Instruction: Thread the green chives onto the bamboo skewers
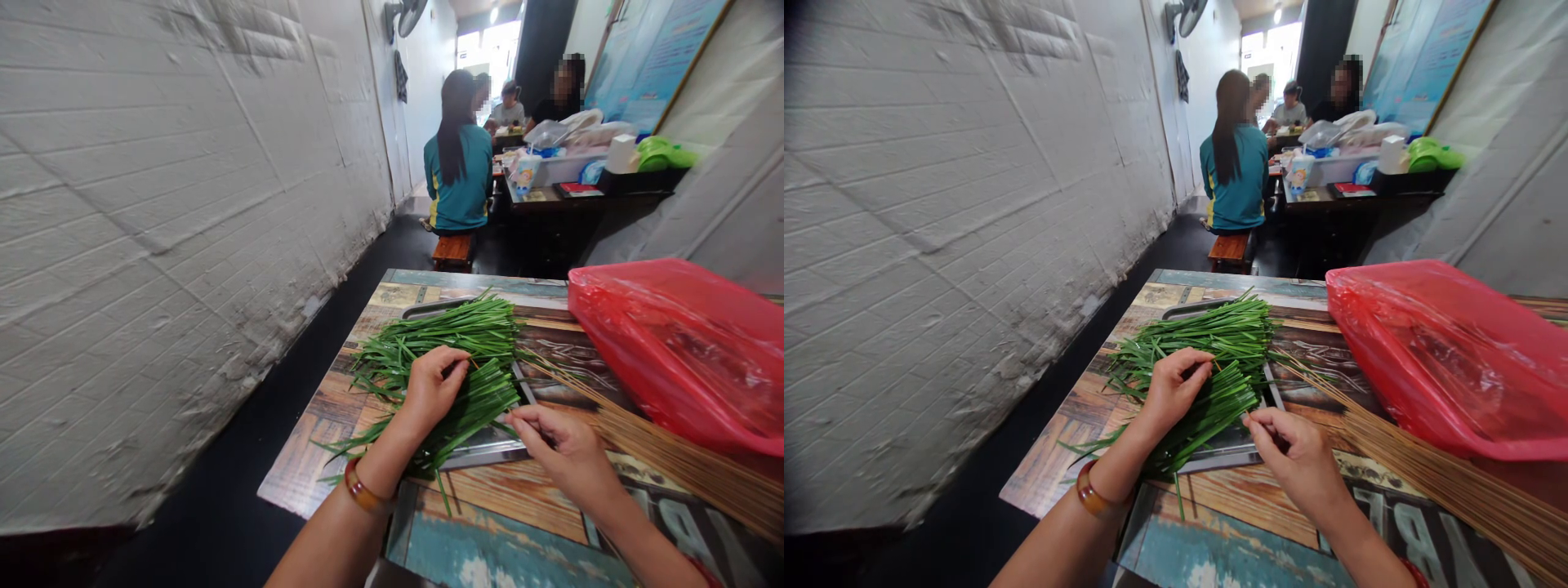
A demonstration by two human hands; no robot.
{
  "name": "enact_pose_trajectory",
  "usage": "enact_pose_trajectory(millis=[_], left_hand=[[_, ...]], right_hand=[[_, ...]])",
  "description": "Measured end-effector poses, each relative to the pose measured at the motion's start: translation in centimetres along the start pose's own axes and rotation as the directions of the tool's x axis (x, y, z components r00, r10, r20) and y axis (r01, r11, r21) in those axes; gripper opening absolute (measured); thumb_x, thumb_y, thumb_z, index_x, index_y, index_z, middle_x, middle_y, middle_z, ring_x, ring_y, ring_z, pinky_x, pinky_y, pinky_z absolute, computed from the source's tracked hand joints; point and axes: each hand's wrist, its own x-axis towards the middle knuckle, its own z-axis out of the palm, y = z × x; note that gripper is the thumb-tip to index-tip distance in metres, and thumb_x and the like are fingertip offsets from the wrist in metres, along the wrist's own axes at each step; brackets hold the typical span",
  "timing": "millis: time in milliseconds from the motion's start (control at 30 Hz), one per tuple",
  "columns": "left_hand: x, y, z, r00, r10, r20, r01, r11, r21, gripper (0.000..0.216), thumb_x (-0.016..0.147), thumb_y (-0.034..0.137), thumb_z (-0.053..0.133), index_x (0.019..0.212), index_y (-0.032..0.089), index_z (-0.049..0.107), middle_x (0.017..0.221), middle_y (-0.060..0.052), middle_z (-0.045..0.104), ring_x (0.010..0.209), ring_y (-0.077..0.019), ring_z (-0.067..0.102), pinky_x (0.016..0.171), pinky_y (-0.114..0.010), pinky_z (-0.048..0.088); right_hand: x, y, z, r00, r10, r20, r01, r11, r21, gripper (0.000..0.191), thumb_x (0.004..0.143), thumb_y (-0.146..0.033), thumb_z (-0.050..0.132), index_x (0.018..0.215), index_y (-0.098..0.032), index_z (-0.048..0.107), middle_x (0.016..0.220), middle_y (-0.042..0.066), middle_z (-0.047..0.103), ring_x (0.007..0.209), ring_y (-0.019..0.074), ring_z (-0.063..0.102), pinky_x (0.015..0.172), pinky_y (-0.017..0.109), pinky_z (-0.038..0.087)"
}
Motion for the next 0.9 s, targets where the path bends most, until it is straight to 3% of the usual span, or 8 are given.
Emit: enact_pose_trajectory(millis=[267,467,700,900], left_hand=[[-0.25,0.41,-0.19,0.996,0.061,0.068,-0.071,0.984,0.164,0.019,0.087,0.021,0.048,0.093,0.016,0.066,0.078,-0.006,0.065,0.072,-0.0144,0.059,0.066,-0.025,0.045],[-0.22,0.26,-0.24,0.996,0.074,0.053,-0.08,0.99,0.12,0.018,0.086,0.019,0.05,0.093,0.016,0.066,0.078,-0.006,0.068,0.075,-0.0154,0.062,0.071,-0.027,0.047],[-0.33,0.24,-0.18,1.0,-0.014,0.014,0.012,0.995,0.103,0.011,0.082,0.018,0.054,0.083,0.017,0.065,0.08,-0.004,0.07,0.077,-0.0155,0.064,0.071,-0.025,0.048],[-0.21,0.14,-0.3,0.999,0.028,0.044,-0.035,0.986,0.163,0.012,0.084,0.018,0.051,0.082,0.018,0.063,0.08,-0.004,0.069,0.076,-0.0151,0.062,0.072,-0.026,0.046]], right_hand=[[0.03,0.19,0.13,1.0,0.003,-0.023,-0.004,1.0,-0.018,0.023,0.084,-0.033,0.051,0.08,-0.019,0.069,0.074,0.003,0.07,0.065,0.0165,0.063,0.06,0.025,0.048],[0.1,0.2,0.09,1.0,0.016,-0.008,-0.017,1.0,-0.019,0.026,0.085,-0.034,0.049,0.08,-0.018,0.069,0.074,0.003,0.07,0.067,0.017,0.063,0.058,0.025,0.047],[0.14,0.33,0.03,1.0,0.008,-0.007,-0.008,1.0,-0.005,0.025,0.085,-0.033,0.049,0.081,-0.018,0.069,0.075,0.003,0.071,0.068,0.0169,0.064,0.06,0.025,0.047],[0.23,0.25,-0.02,1.0,0.01,0.005,-0.01,1.0,-0.016,0.025,0.085,-0.034,0.049,0.08,-0.018,0.069,0.074,0.003,0.07,0.065,0.0165,0.063,0.058,0.025,0.046]])
